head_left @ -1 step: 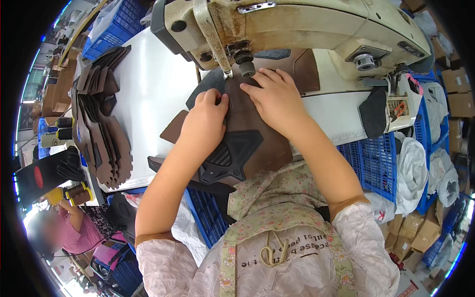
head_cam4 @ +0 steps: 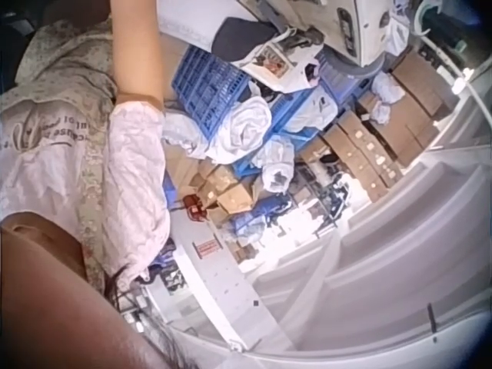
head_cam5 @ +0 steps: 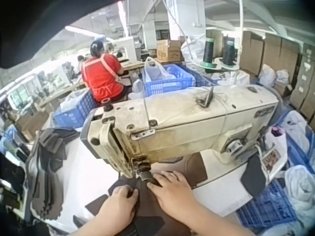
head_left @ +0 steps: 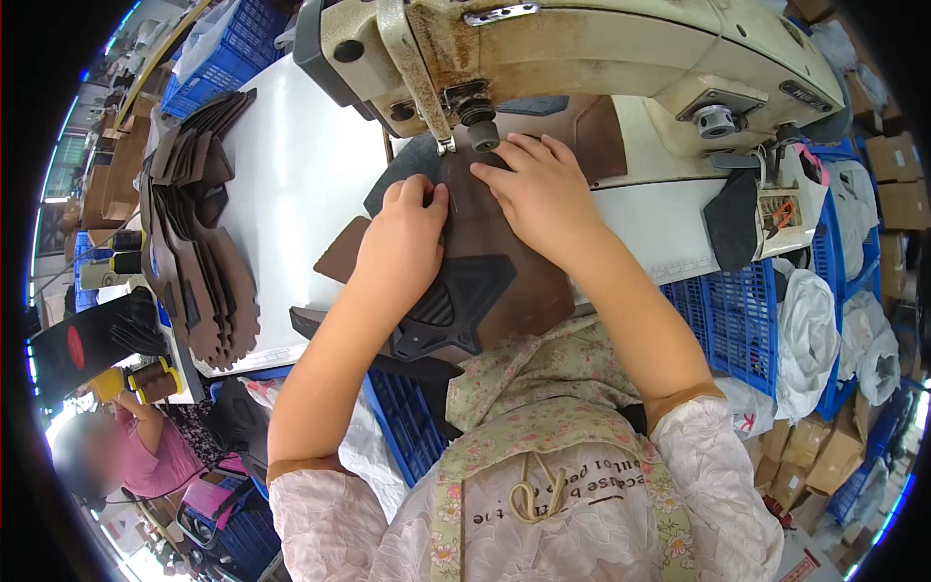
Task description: The recorder uses a heavy-duty sewing machine to stitch together components of a leather or synthetic shoe upper, then uses a small nipper tool to adjust thread tension on the machine pulley before resuming.
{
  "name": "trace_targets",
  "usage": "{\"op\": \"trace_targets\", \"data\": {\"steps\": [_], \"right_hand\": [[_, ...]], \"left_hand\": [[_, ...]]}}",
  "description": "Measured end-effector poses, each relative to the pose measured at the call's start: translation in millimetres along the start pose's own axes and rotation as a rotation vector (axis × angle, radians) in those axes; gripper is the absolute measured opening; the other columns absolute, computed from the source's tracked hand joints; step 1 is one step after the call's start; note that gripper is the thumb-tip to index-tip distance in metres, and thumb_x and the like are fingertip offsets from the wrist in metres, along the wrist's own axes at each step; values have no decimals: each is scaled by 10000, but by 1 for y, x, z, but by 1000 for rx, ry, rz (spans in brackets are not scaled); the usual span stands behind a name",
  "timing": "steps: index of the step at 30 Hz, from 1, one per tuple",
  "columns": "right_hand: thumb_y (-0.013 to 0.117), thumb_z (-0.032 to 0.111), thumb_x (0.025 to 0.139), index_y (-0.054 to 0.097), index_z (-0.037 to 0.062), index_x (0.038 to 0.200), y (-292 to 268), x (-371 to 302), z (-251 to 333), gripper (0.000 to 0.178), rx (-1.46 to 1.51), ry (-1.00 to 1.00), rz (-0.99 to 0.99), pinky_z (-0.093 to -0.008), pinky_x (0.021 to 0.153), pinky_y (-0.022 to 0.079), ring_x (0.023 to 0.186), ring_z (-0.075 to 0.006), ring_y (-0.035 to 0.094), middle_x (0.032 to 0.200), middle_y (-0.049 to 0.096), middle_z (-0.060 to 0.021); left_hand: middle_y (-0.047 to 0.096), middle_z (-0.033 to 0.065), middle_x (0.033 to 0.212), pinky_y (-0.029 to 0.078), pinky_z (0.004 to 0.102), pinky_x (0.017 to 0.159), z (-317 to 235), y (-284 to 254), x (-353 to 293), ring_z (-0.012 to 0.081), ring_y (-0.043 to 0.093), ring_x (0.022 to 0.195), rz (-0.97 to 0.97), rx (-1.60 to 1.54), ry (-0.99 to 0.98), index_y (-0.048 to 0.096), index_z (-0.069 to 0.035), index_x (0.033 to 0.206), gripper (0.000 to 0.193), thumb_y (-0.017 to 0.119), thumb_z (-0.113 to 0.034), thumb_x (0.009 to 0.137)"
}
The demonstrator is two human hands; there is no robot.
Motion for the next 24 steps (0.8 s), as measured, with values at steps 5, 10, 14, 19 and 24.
{"op": "trace_targets", "data": {"steps": [5, 10, 14, 19, 24], "right_hand": [[587, 107, 831, 708, 156, 1110, -2, 9, -8, 308, -60, -17, 8, -475, 1057, 349, 1228, -271, 520, 1262, 597, -84], [566, 76, 821, 695, 159, 1139, 1, 13, -15, 353, -79, -8, 9, -470, 1064, 338, 1235, -260, 517, 1275, 594, -85], [557, 59, 816, 686, 163, 1160, 6, 17, -20, 382, -78, -13, 4, -471, 1069, 327, 1242, -257, 511, 1296, 588, -85], [556, 55, 816, 687, 177, 1159, 7, 22, -26, 387, -114, -20, 8, -480, 1072, 321, 1247, -258, 507, 1302, 588, -77], [575, 60, 811, 693, 182, 1141, 1, 23, -27, 371, -148, -50, -34, -490, 1071, 321, 1238, -257, 511, 1275, 601, -69]], "left_hand": [[541, 142, 1142, 495, 404, 917, -4, 8, 6, 336, 520, 1123, -105, 11, -30, 589, -23, 1249, 579, 598, 71, 677], [541, 138, 1091, 493, 407, 894, -10, 11, 14, 331, 530, 1038, -100, 111, -62, 587, -9, 1246, 552, 624, 28, 696], [541, 143, 1082, 493, 410, 885, -10, 15, 19, 330, 531, 1034, -130, 137, -68, 590, 0, 1236, 529, 635, 7, 709], [552, 152, 1101, 498, 422, 878, -15, 15, 26, 338, 541, 1038, -148, 156, -83, 598, 14, 1210, 488, 632, -4, 724], [598, 151, 1079, 498, 418, 882, -6, 9, 26, 342, 576, 1028, -158, 53, -46, 635, -9, 1163, 419, 619, 7, 745]]}}
Point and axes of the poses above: each hand's wrist, its own x-axis towards the middle knuckle, its own y-axis out of the palm, z = x × y, the point moved 5 cm from there along x, towards the middle knuckle
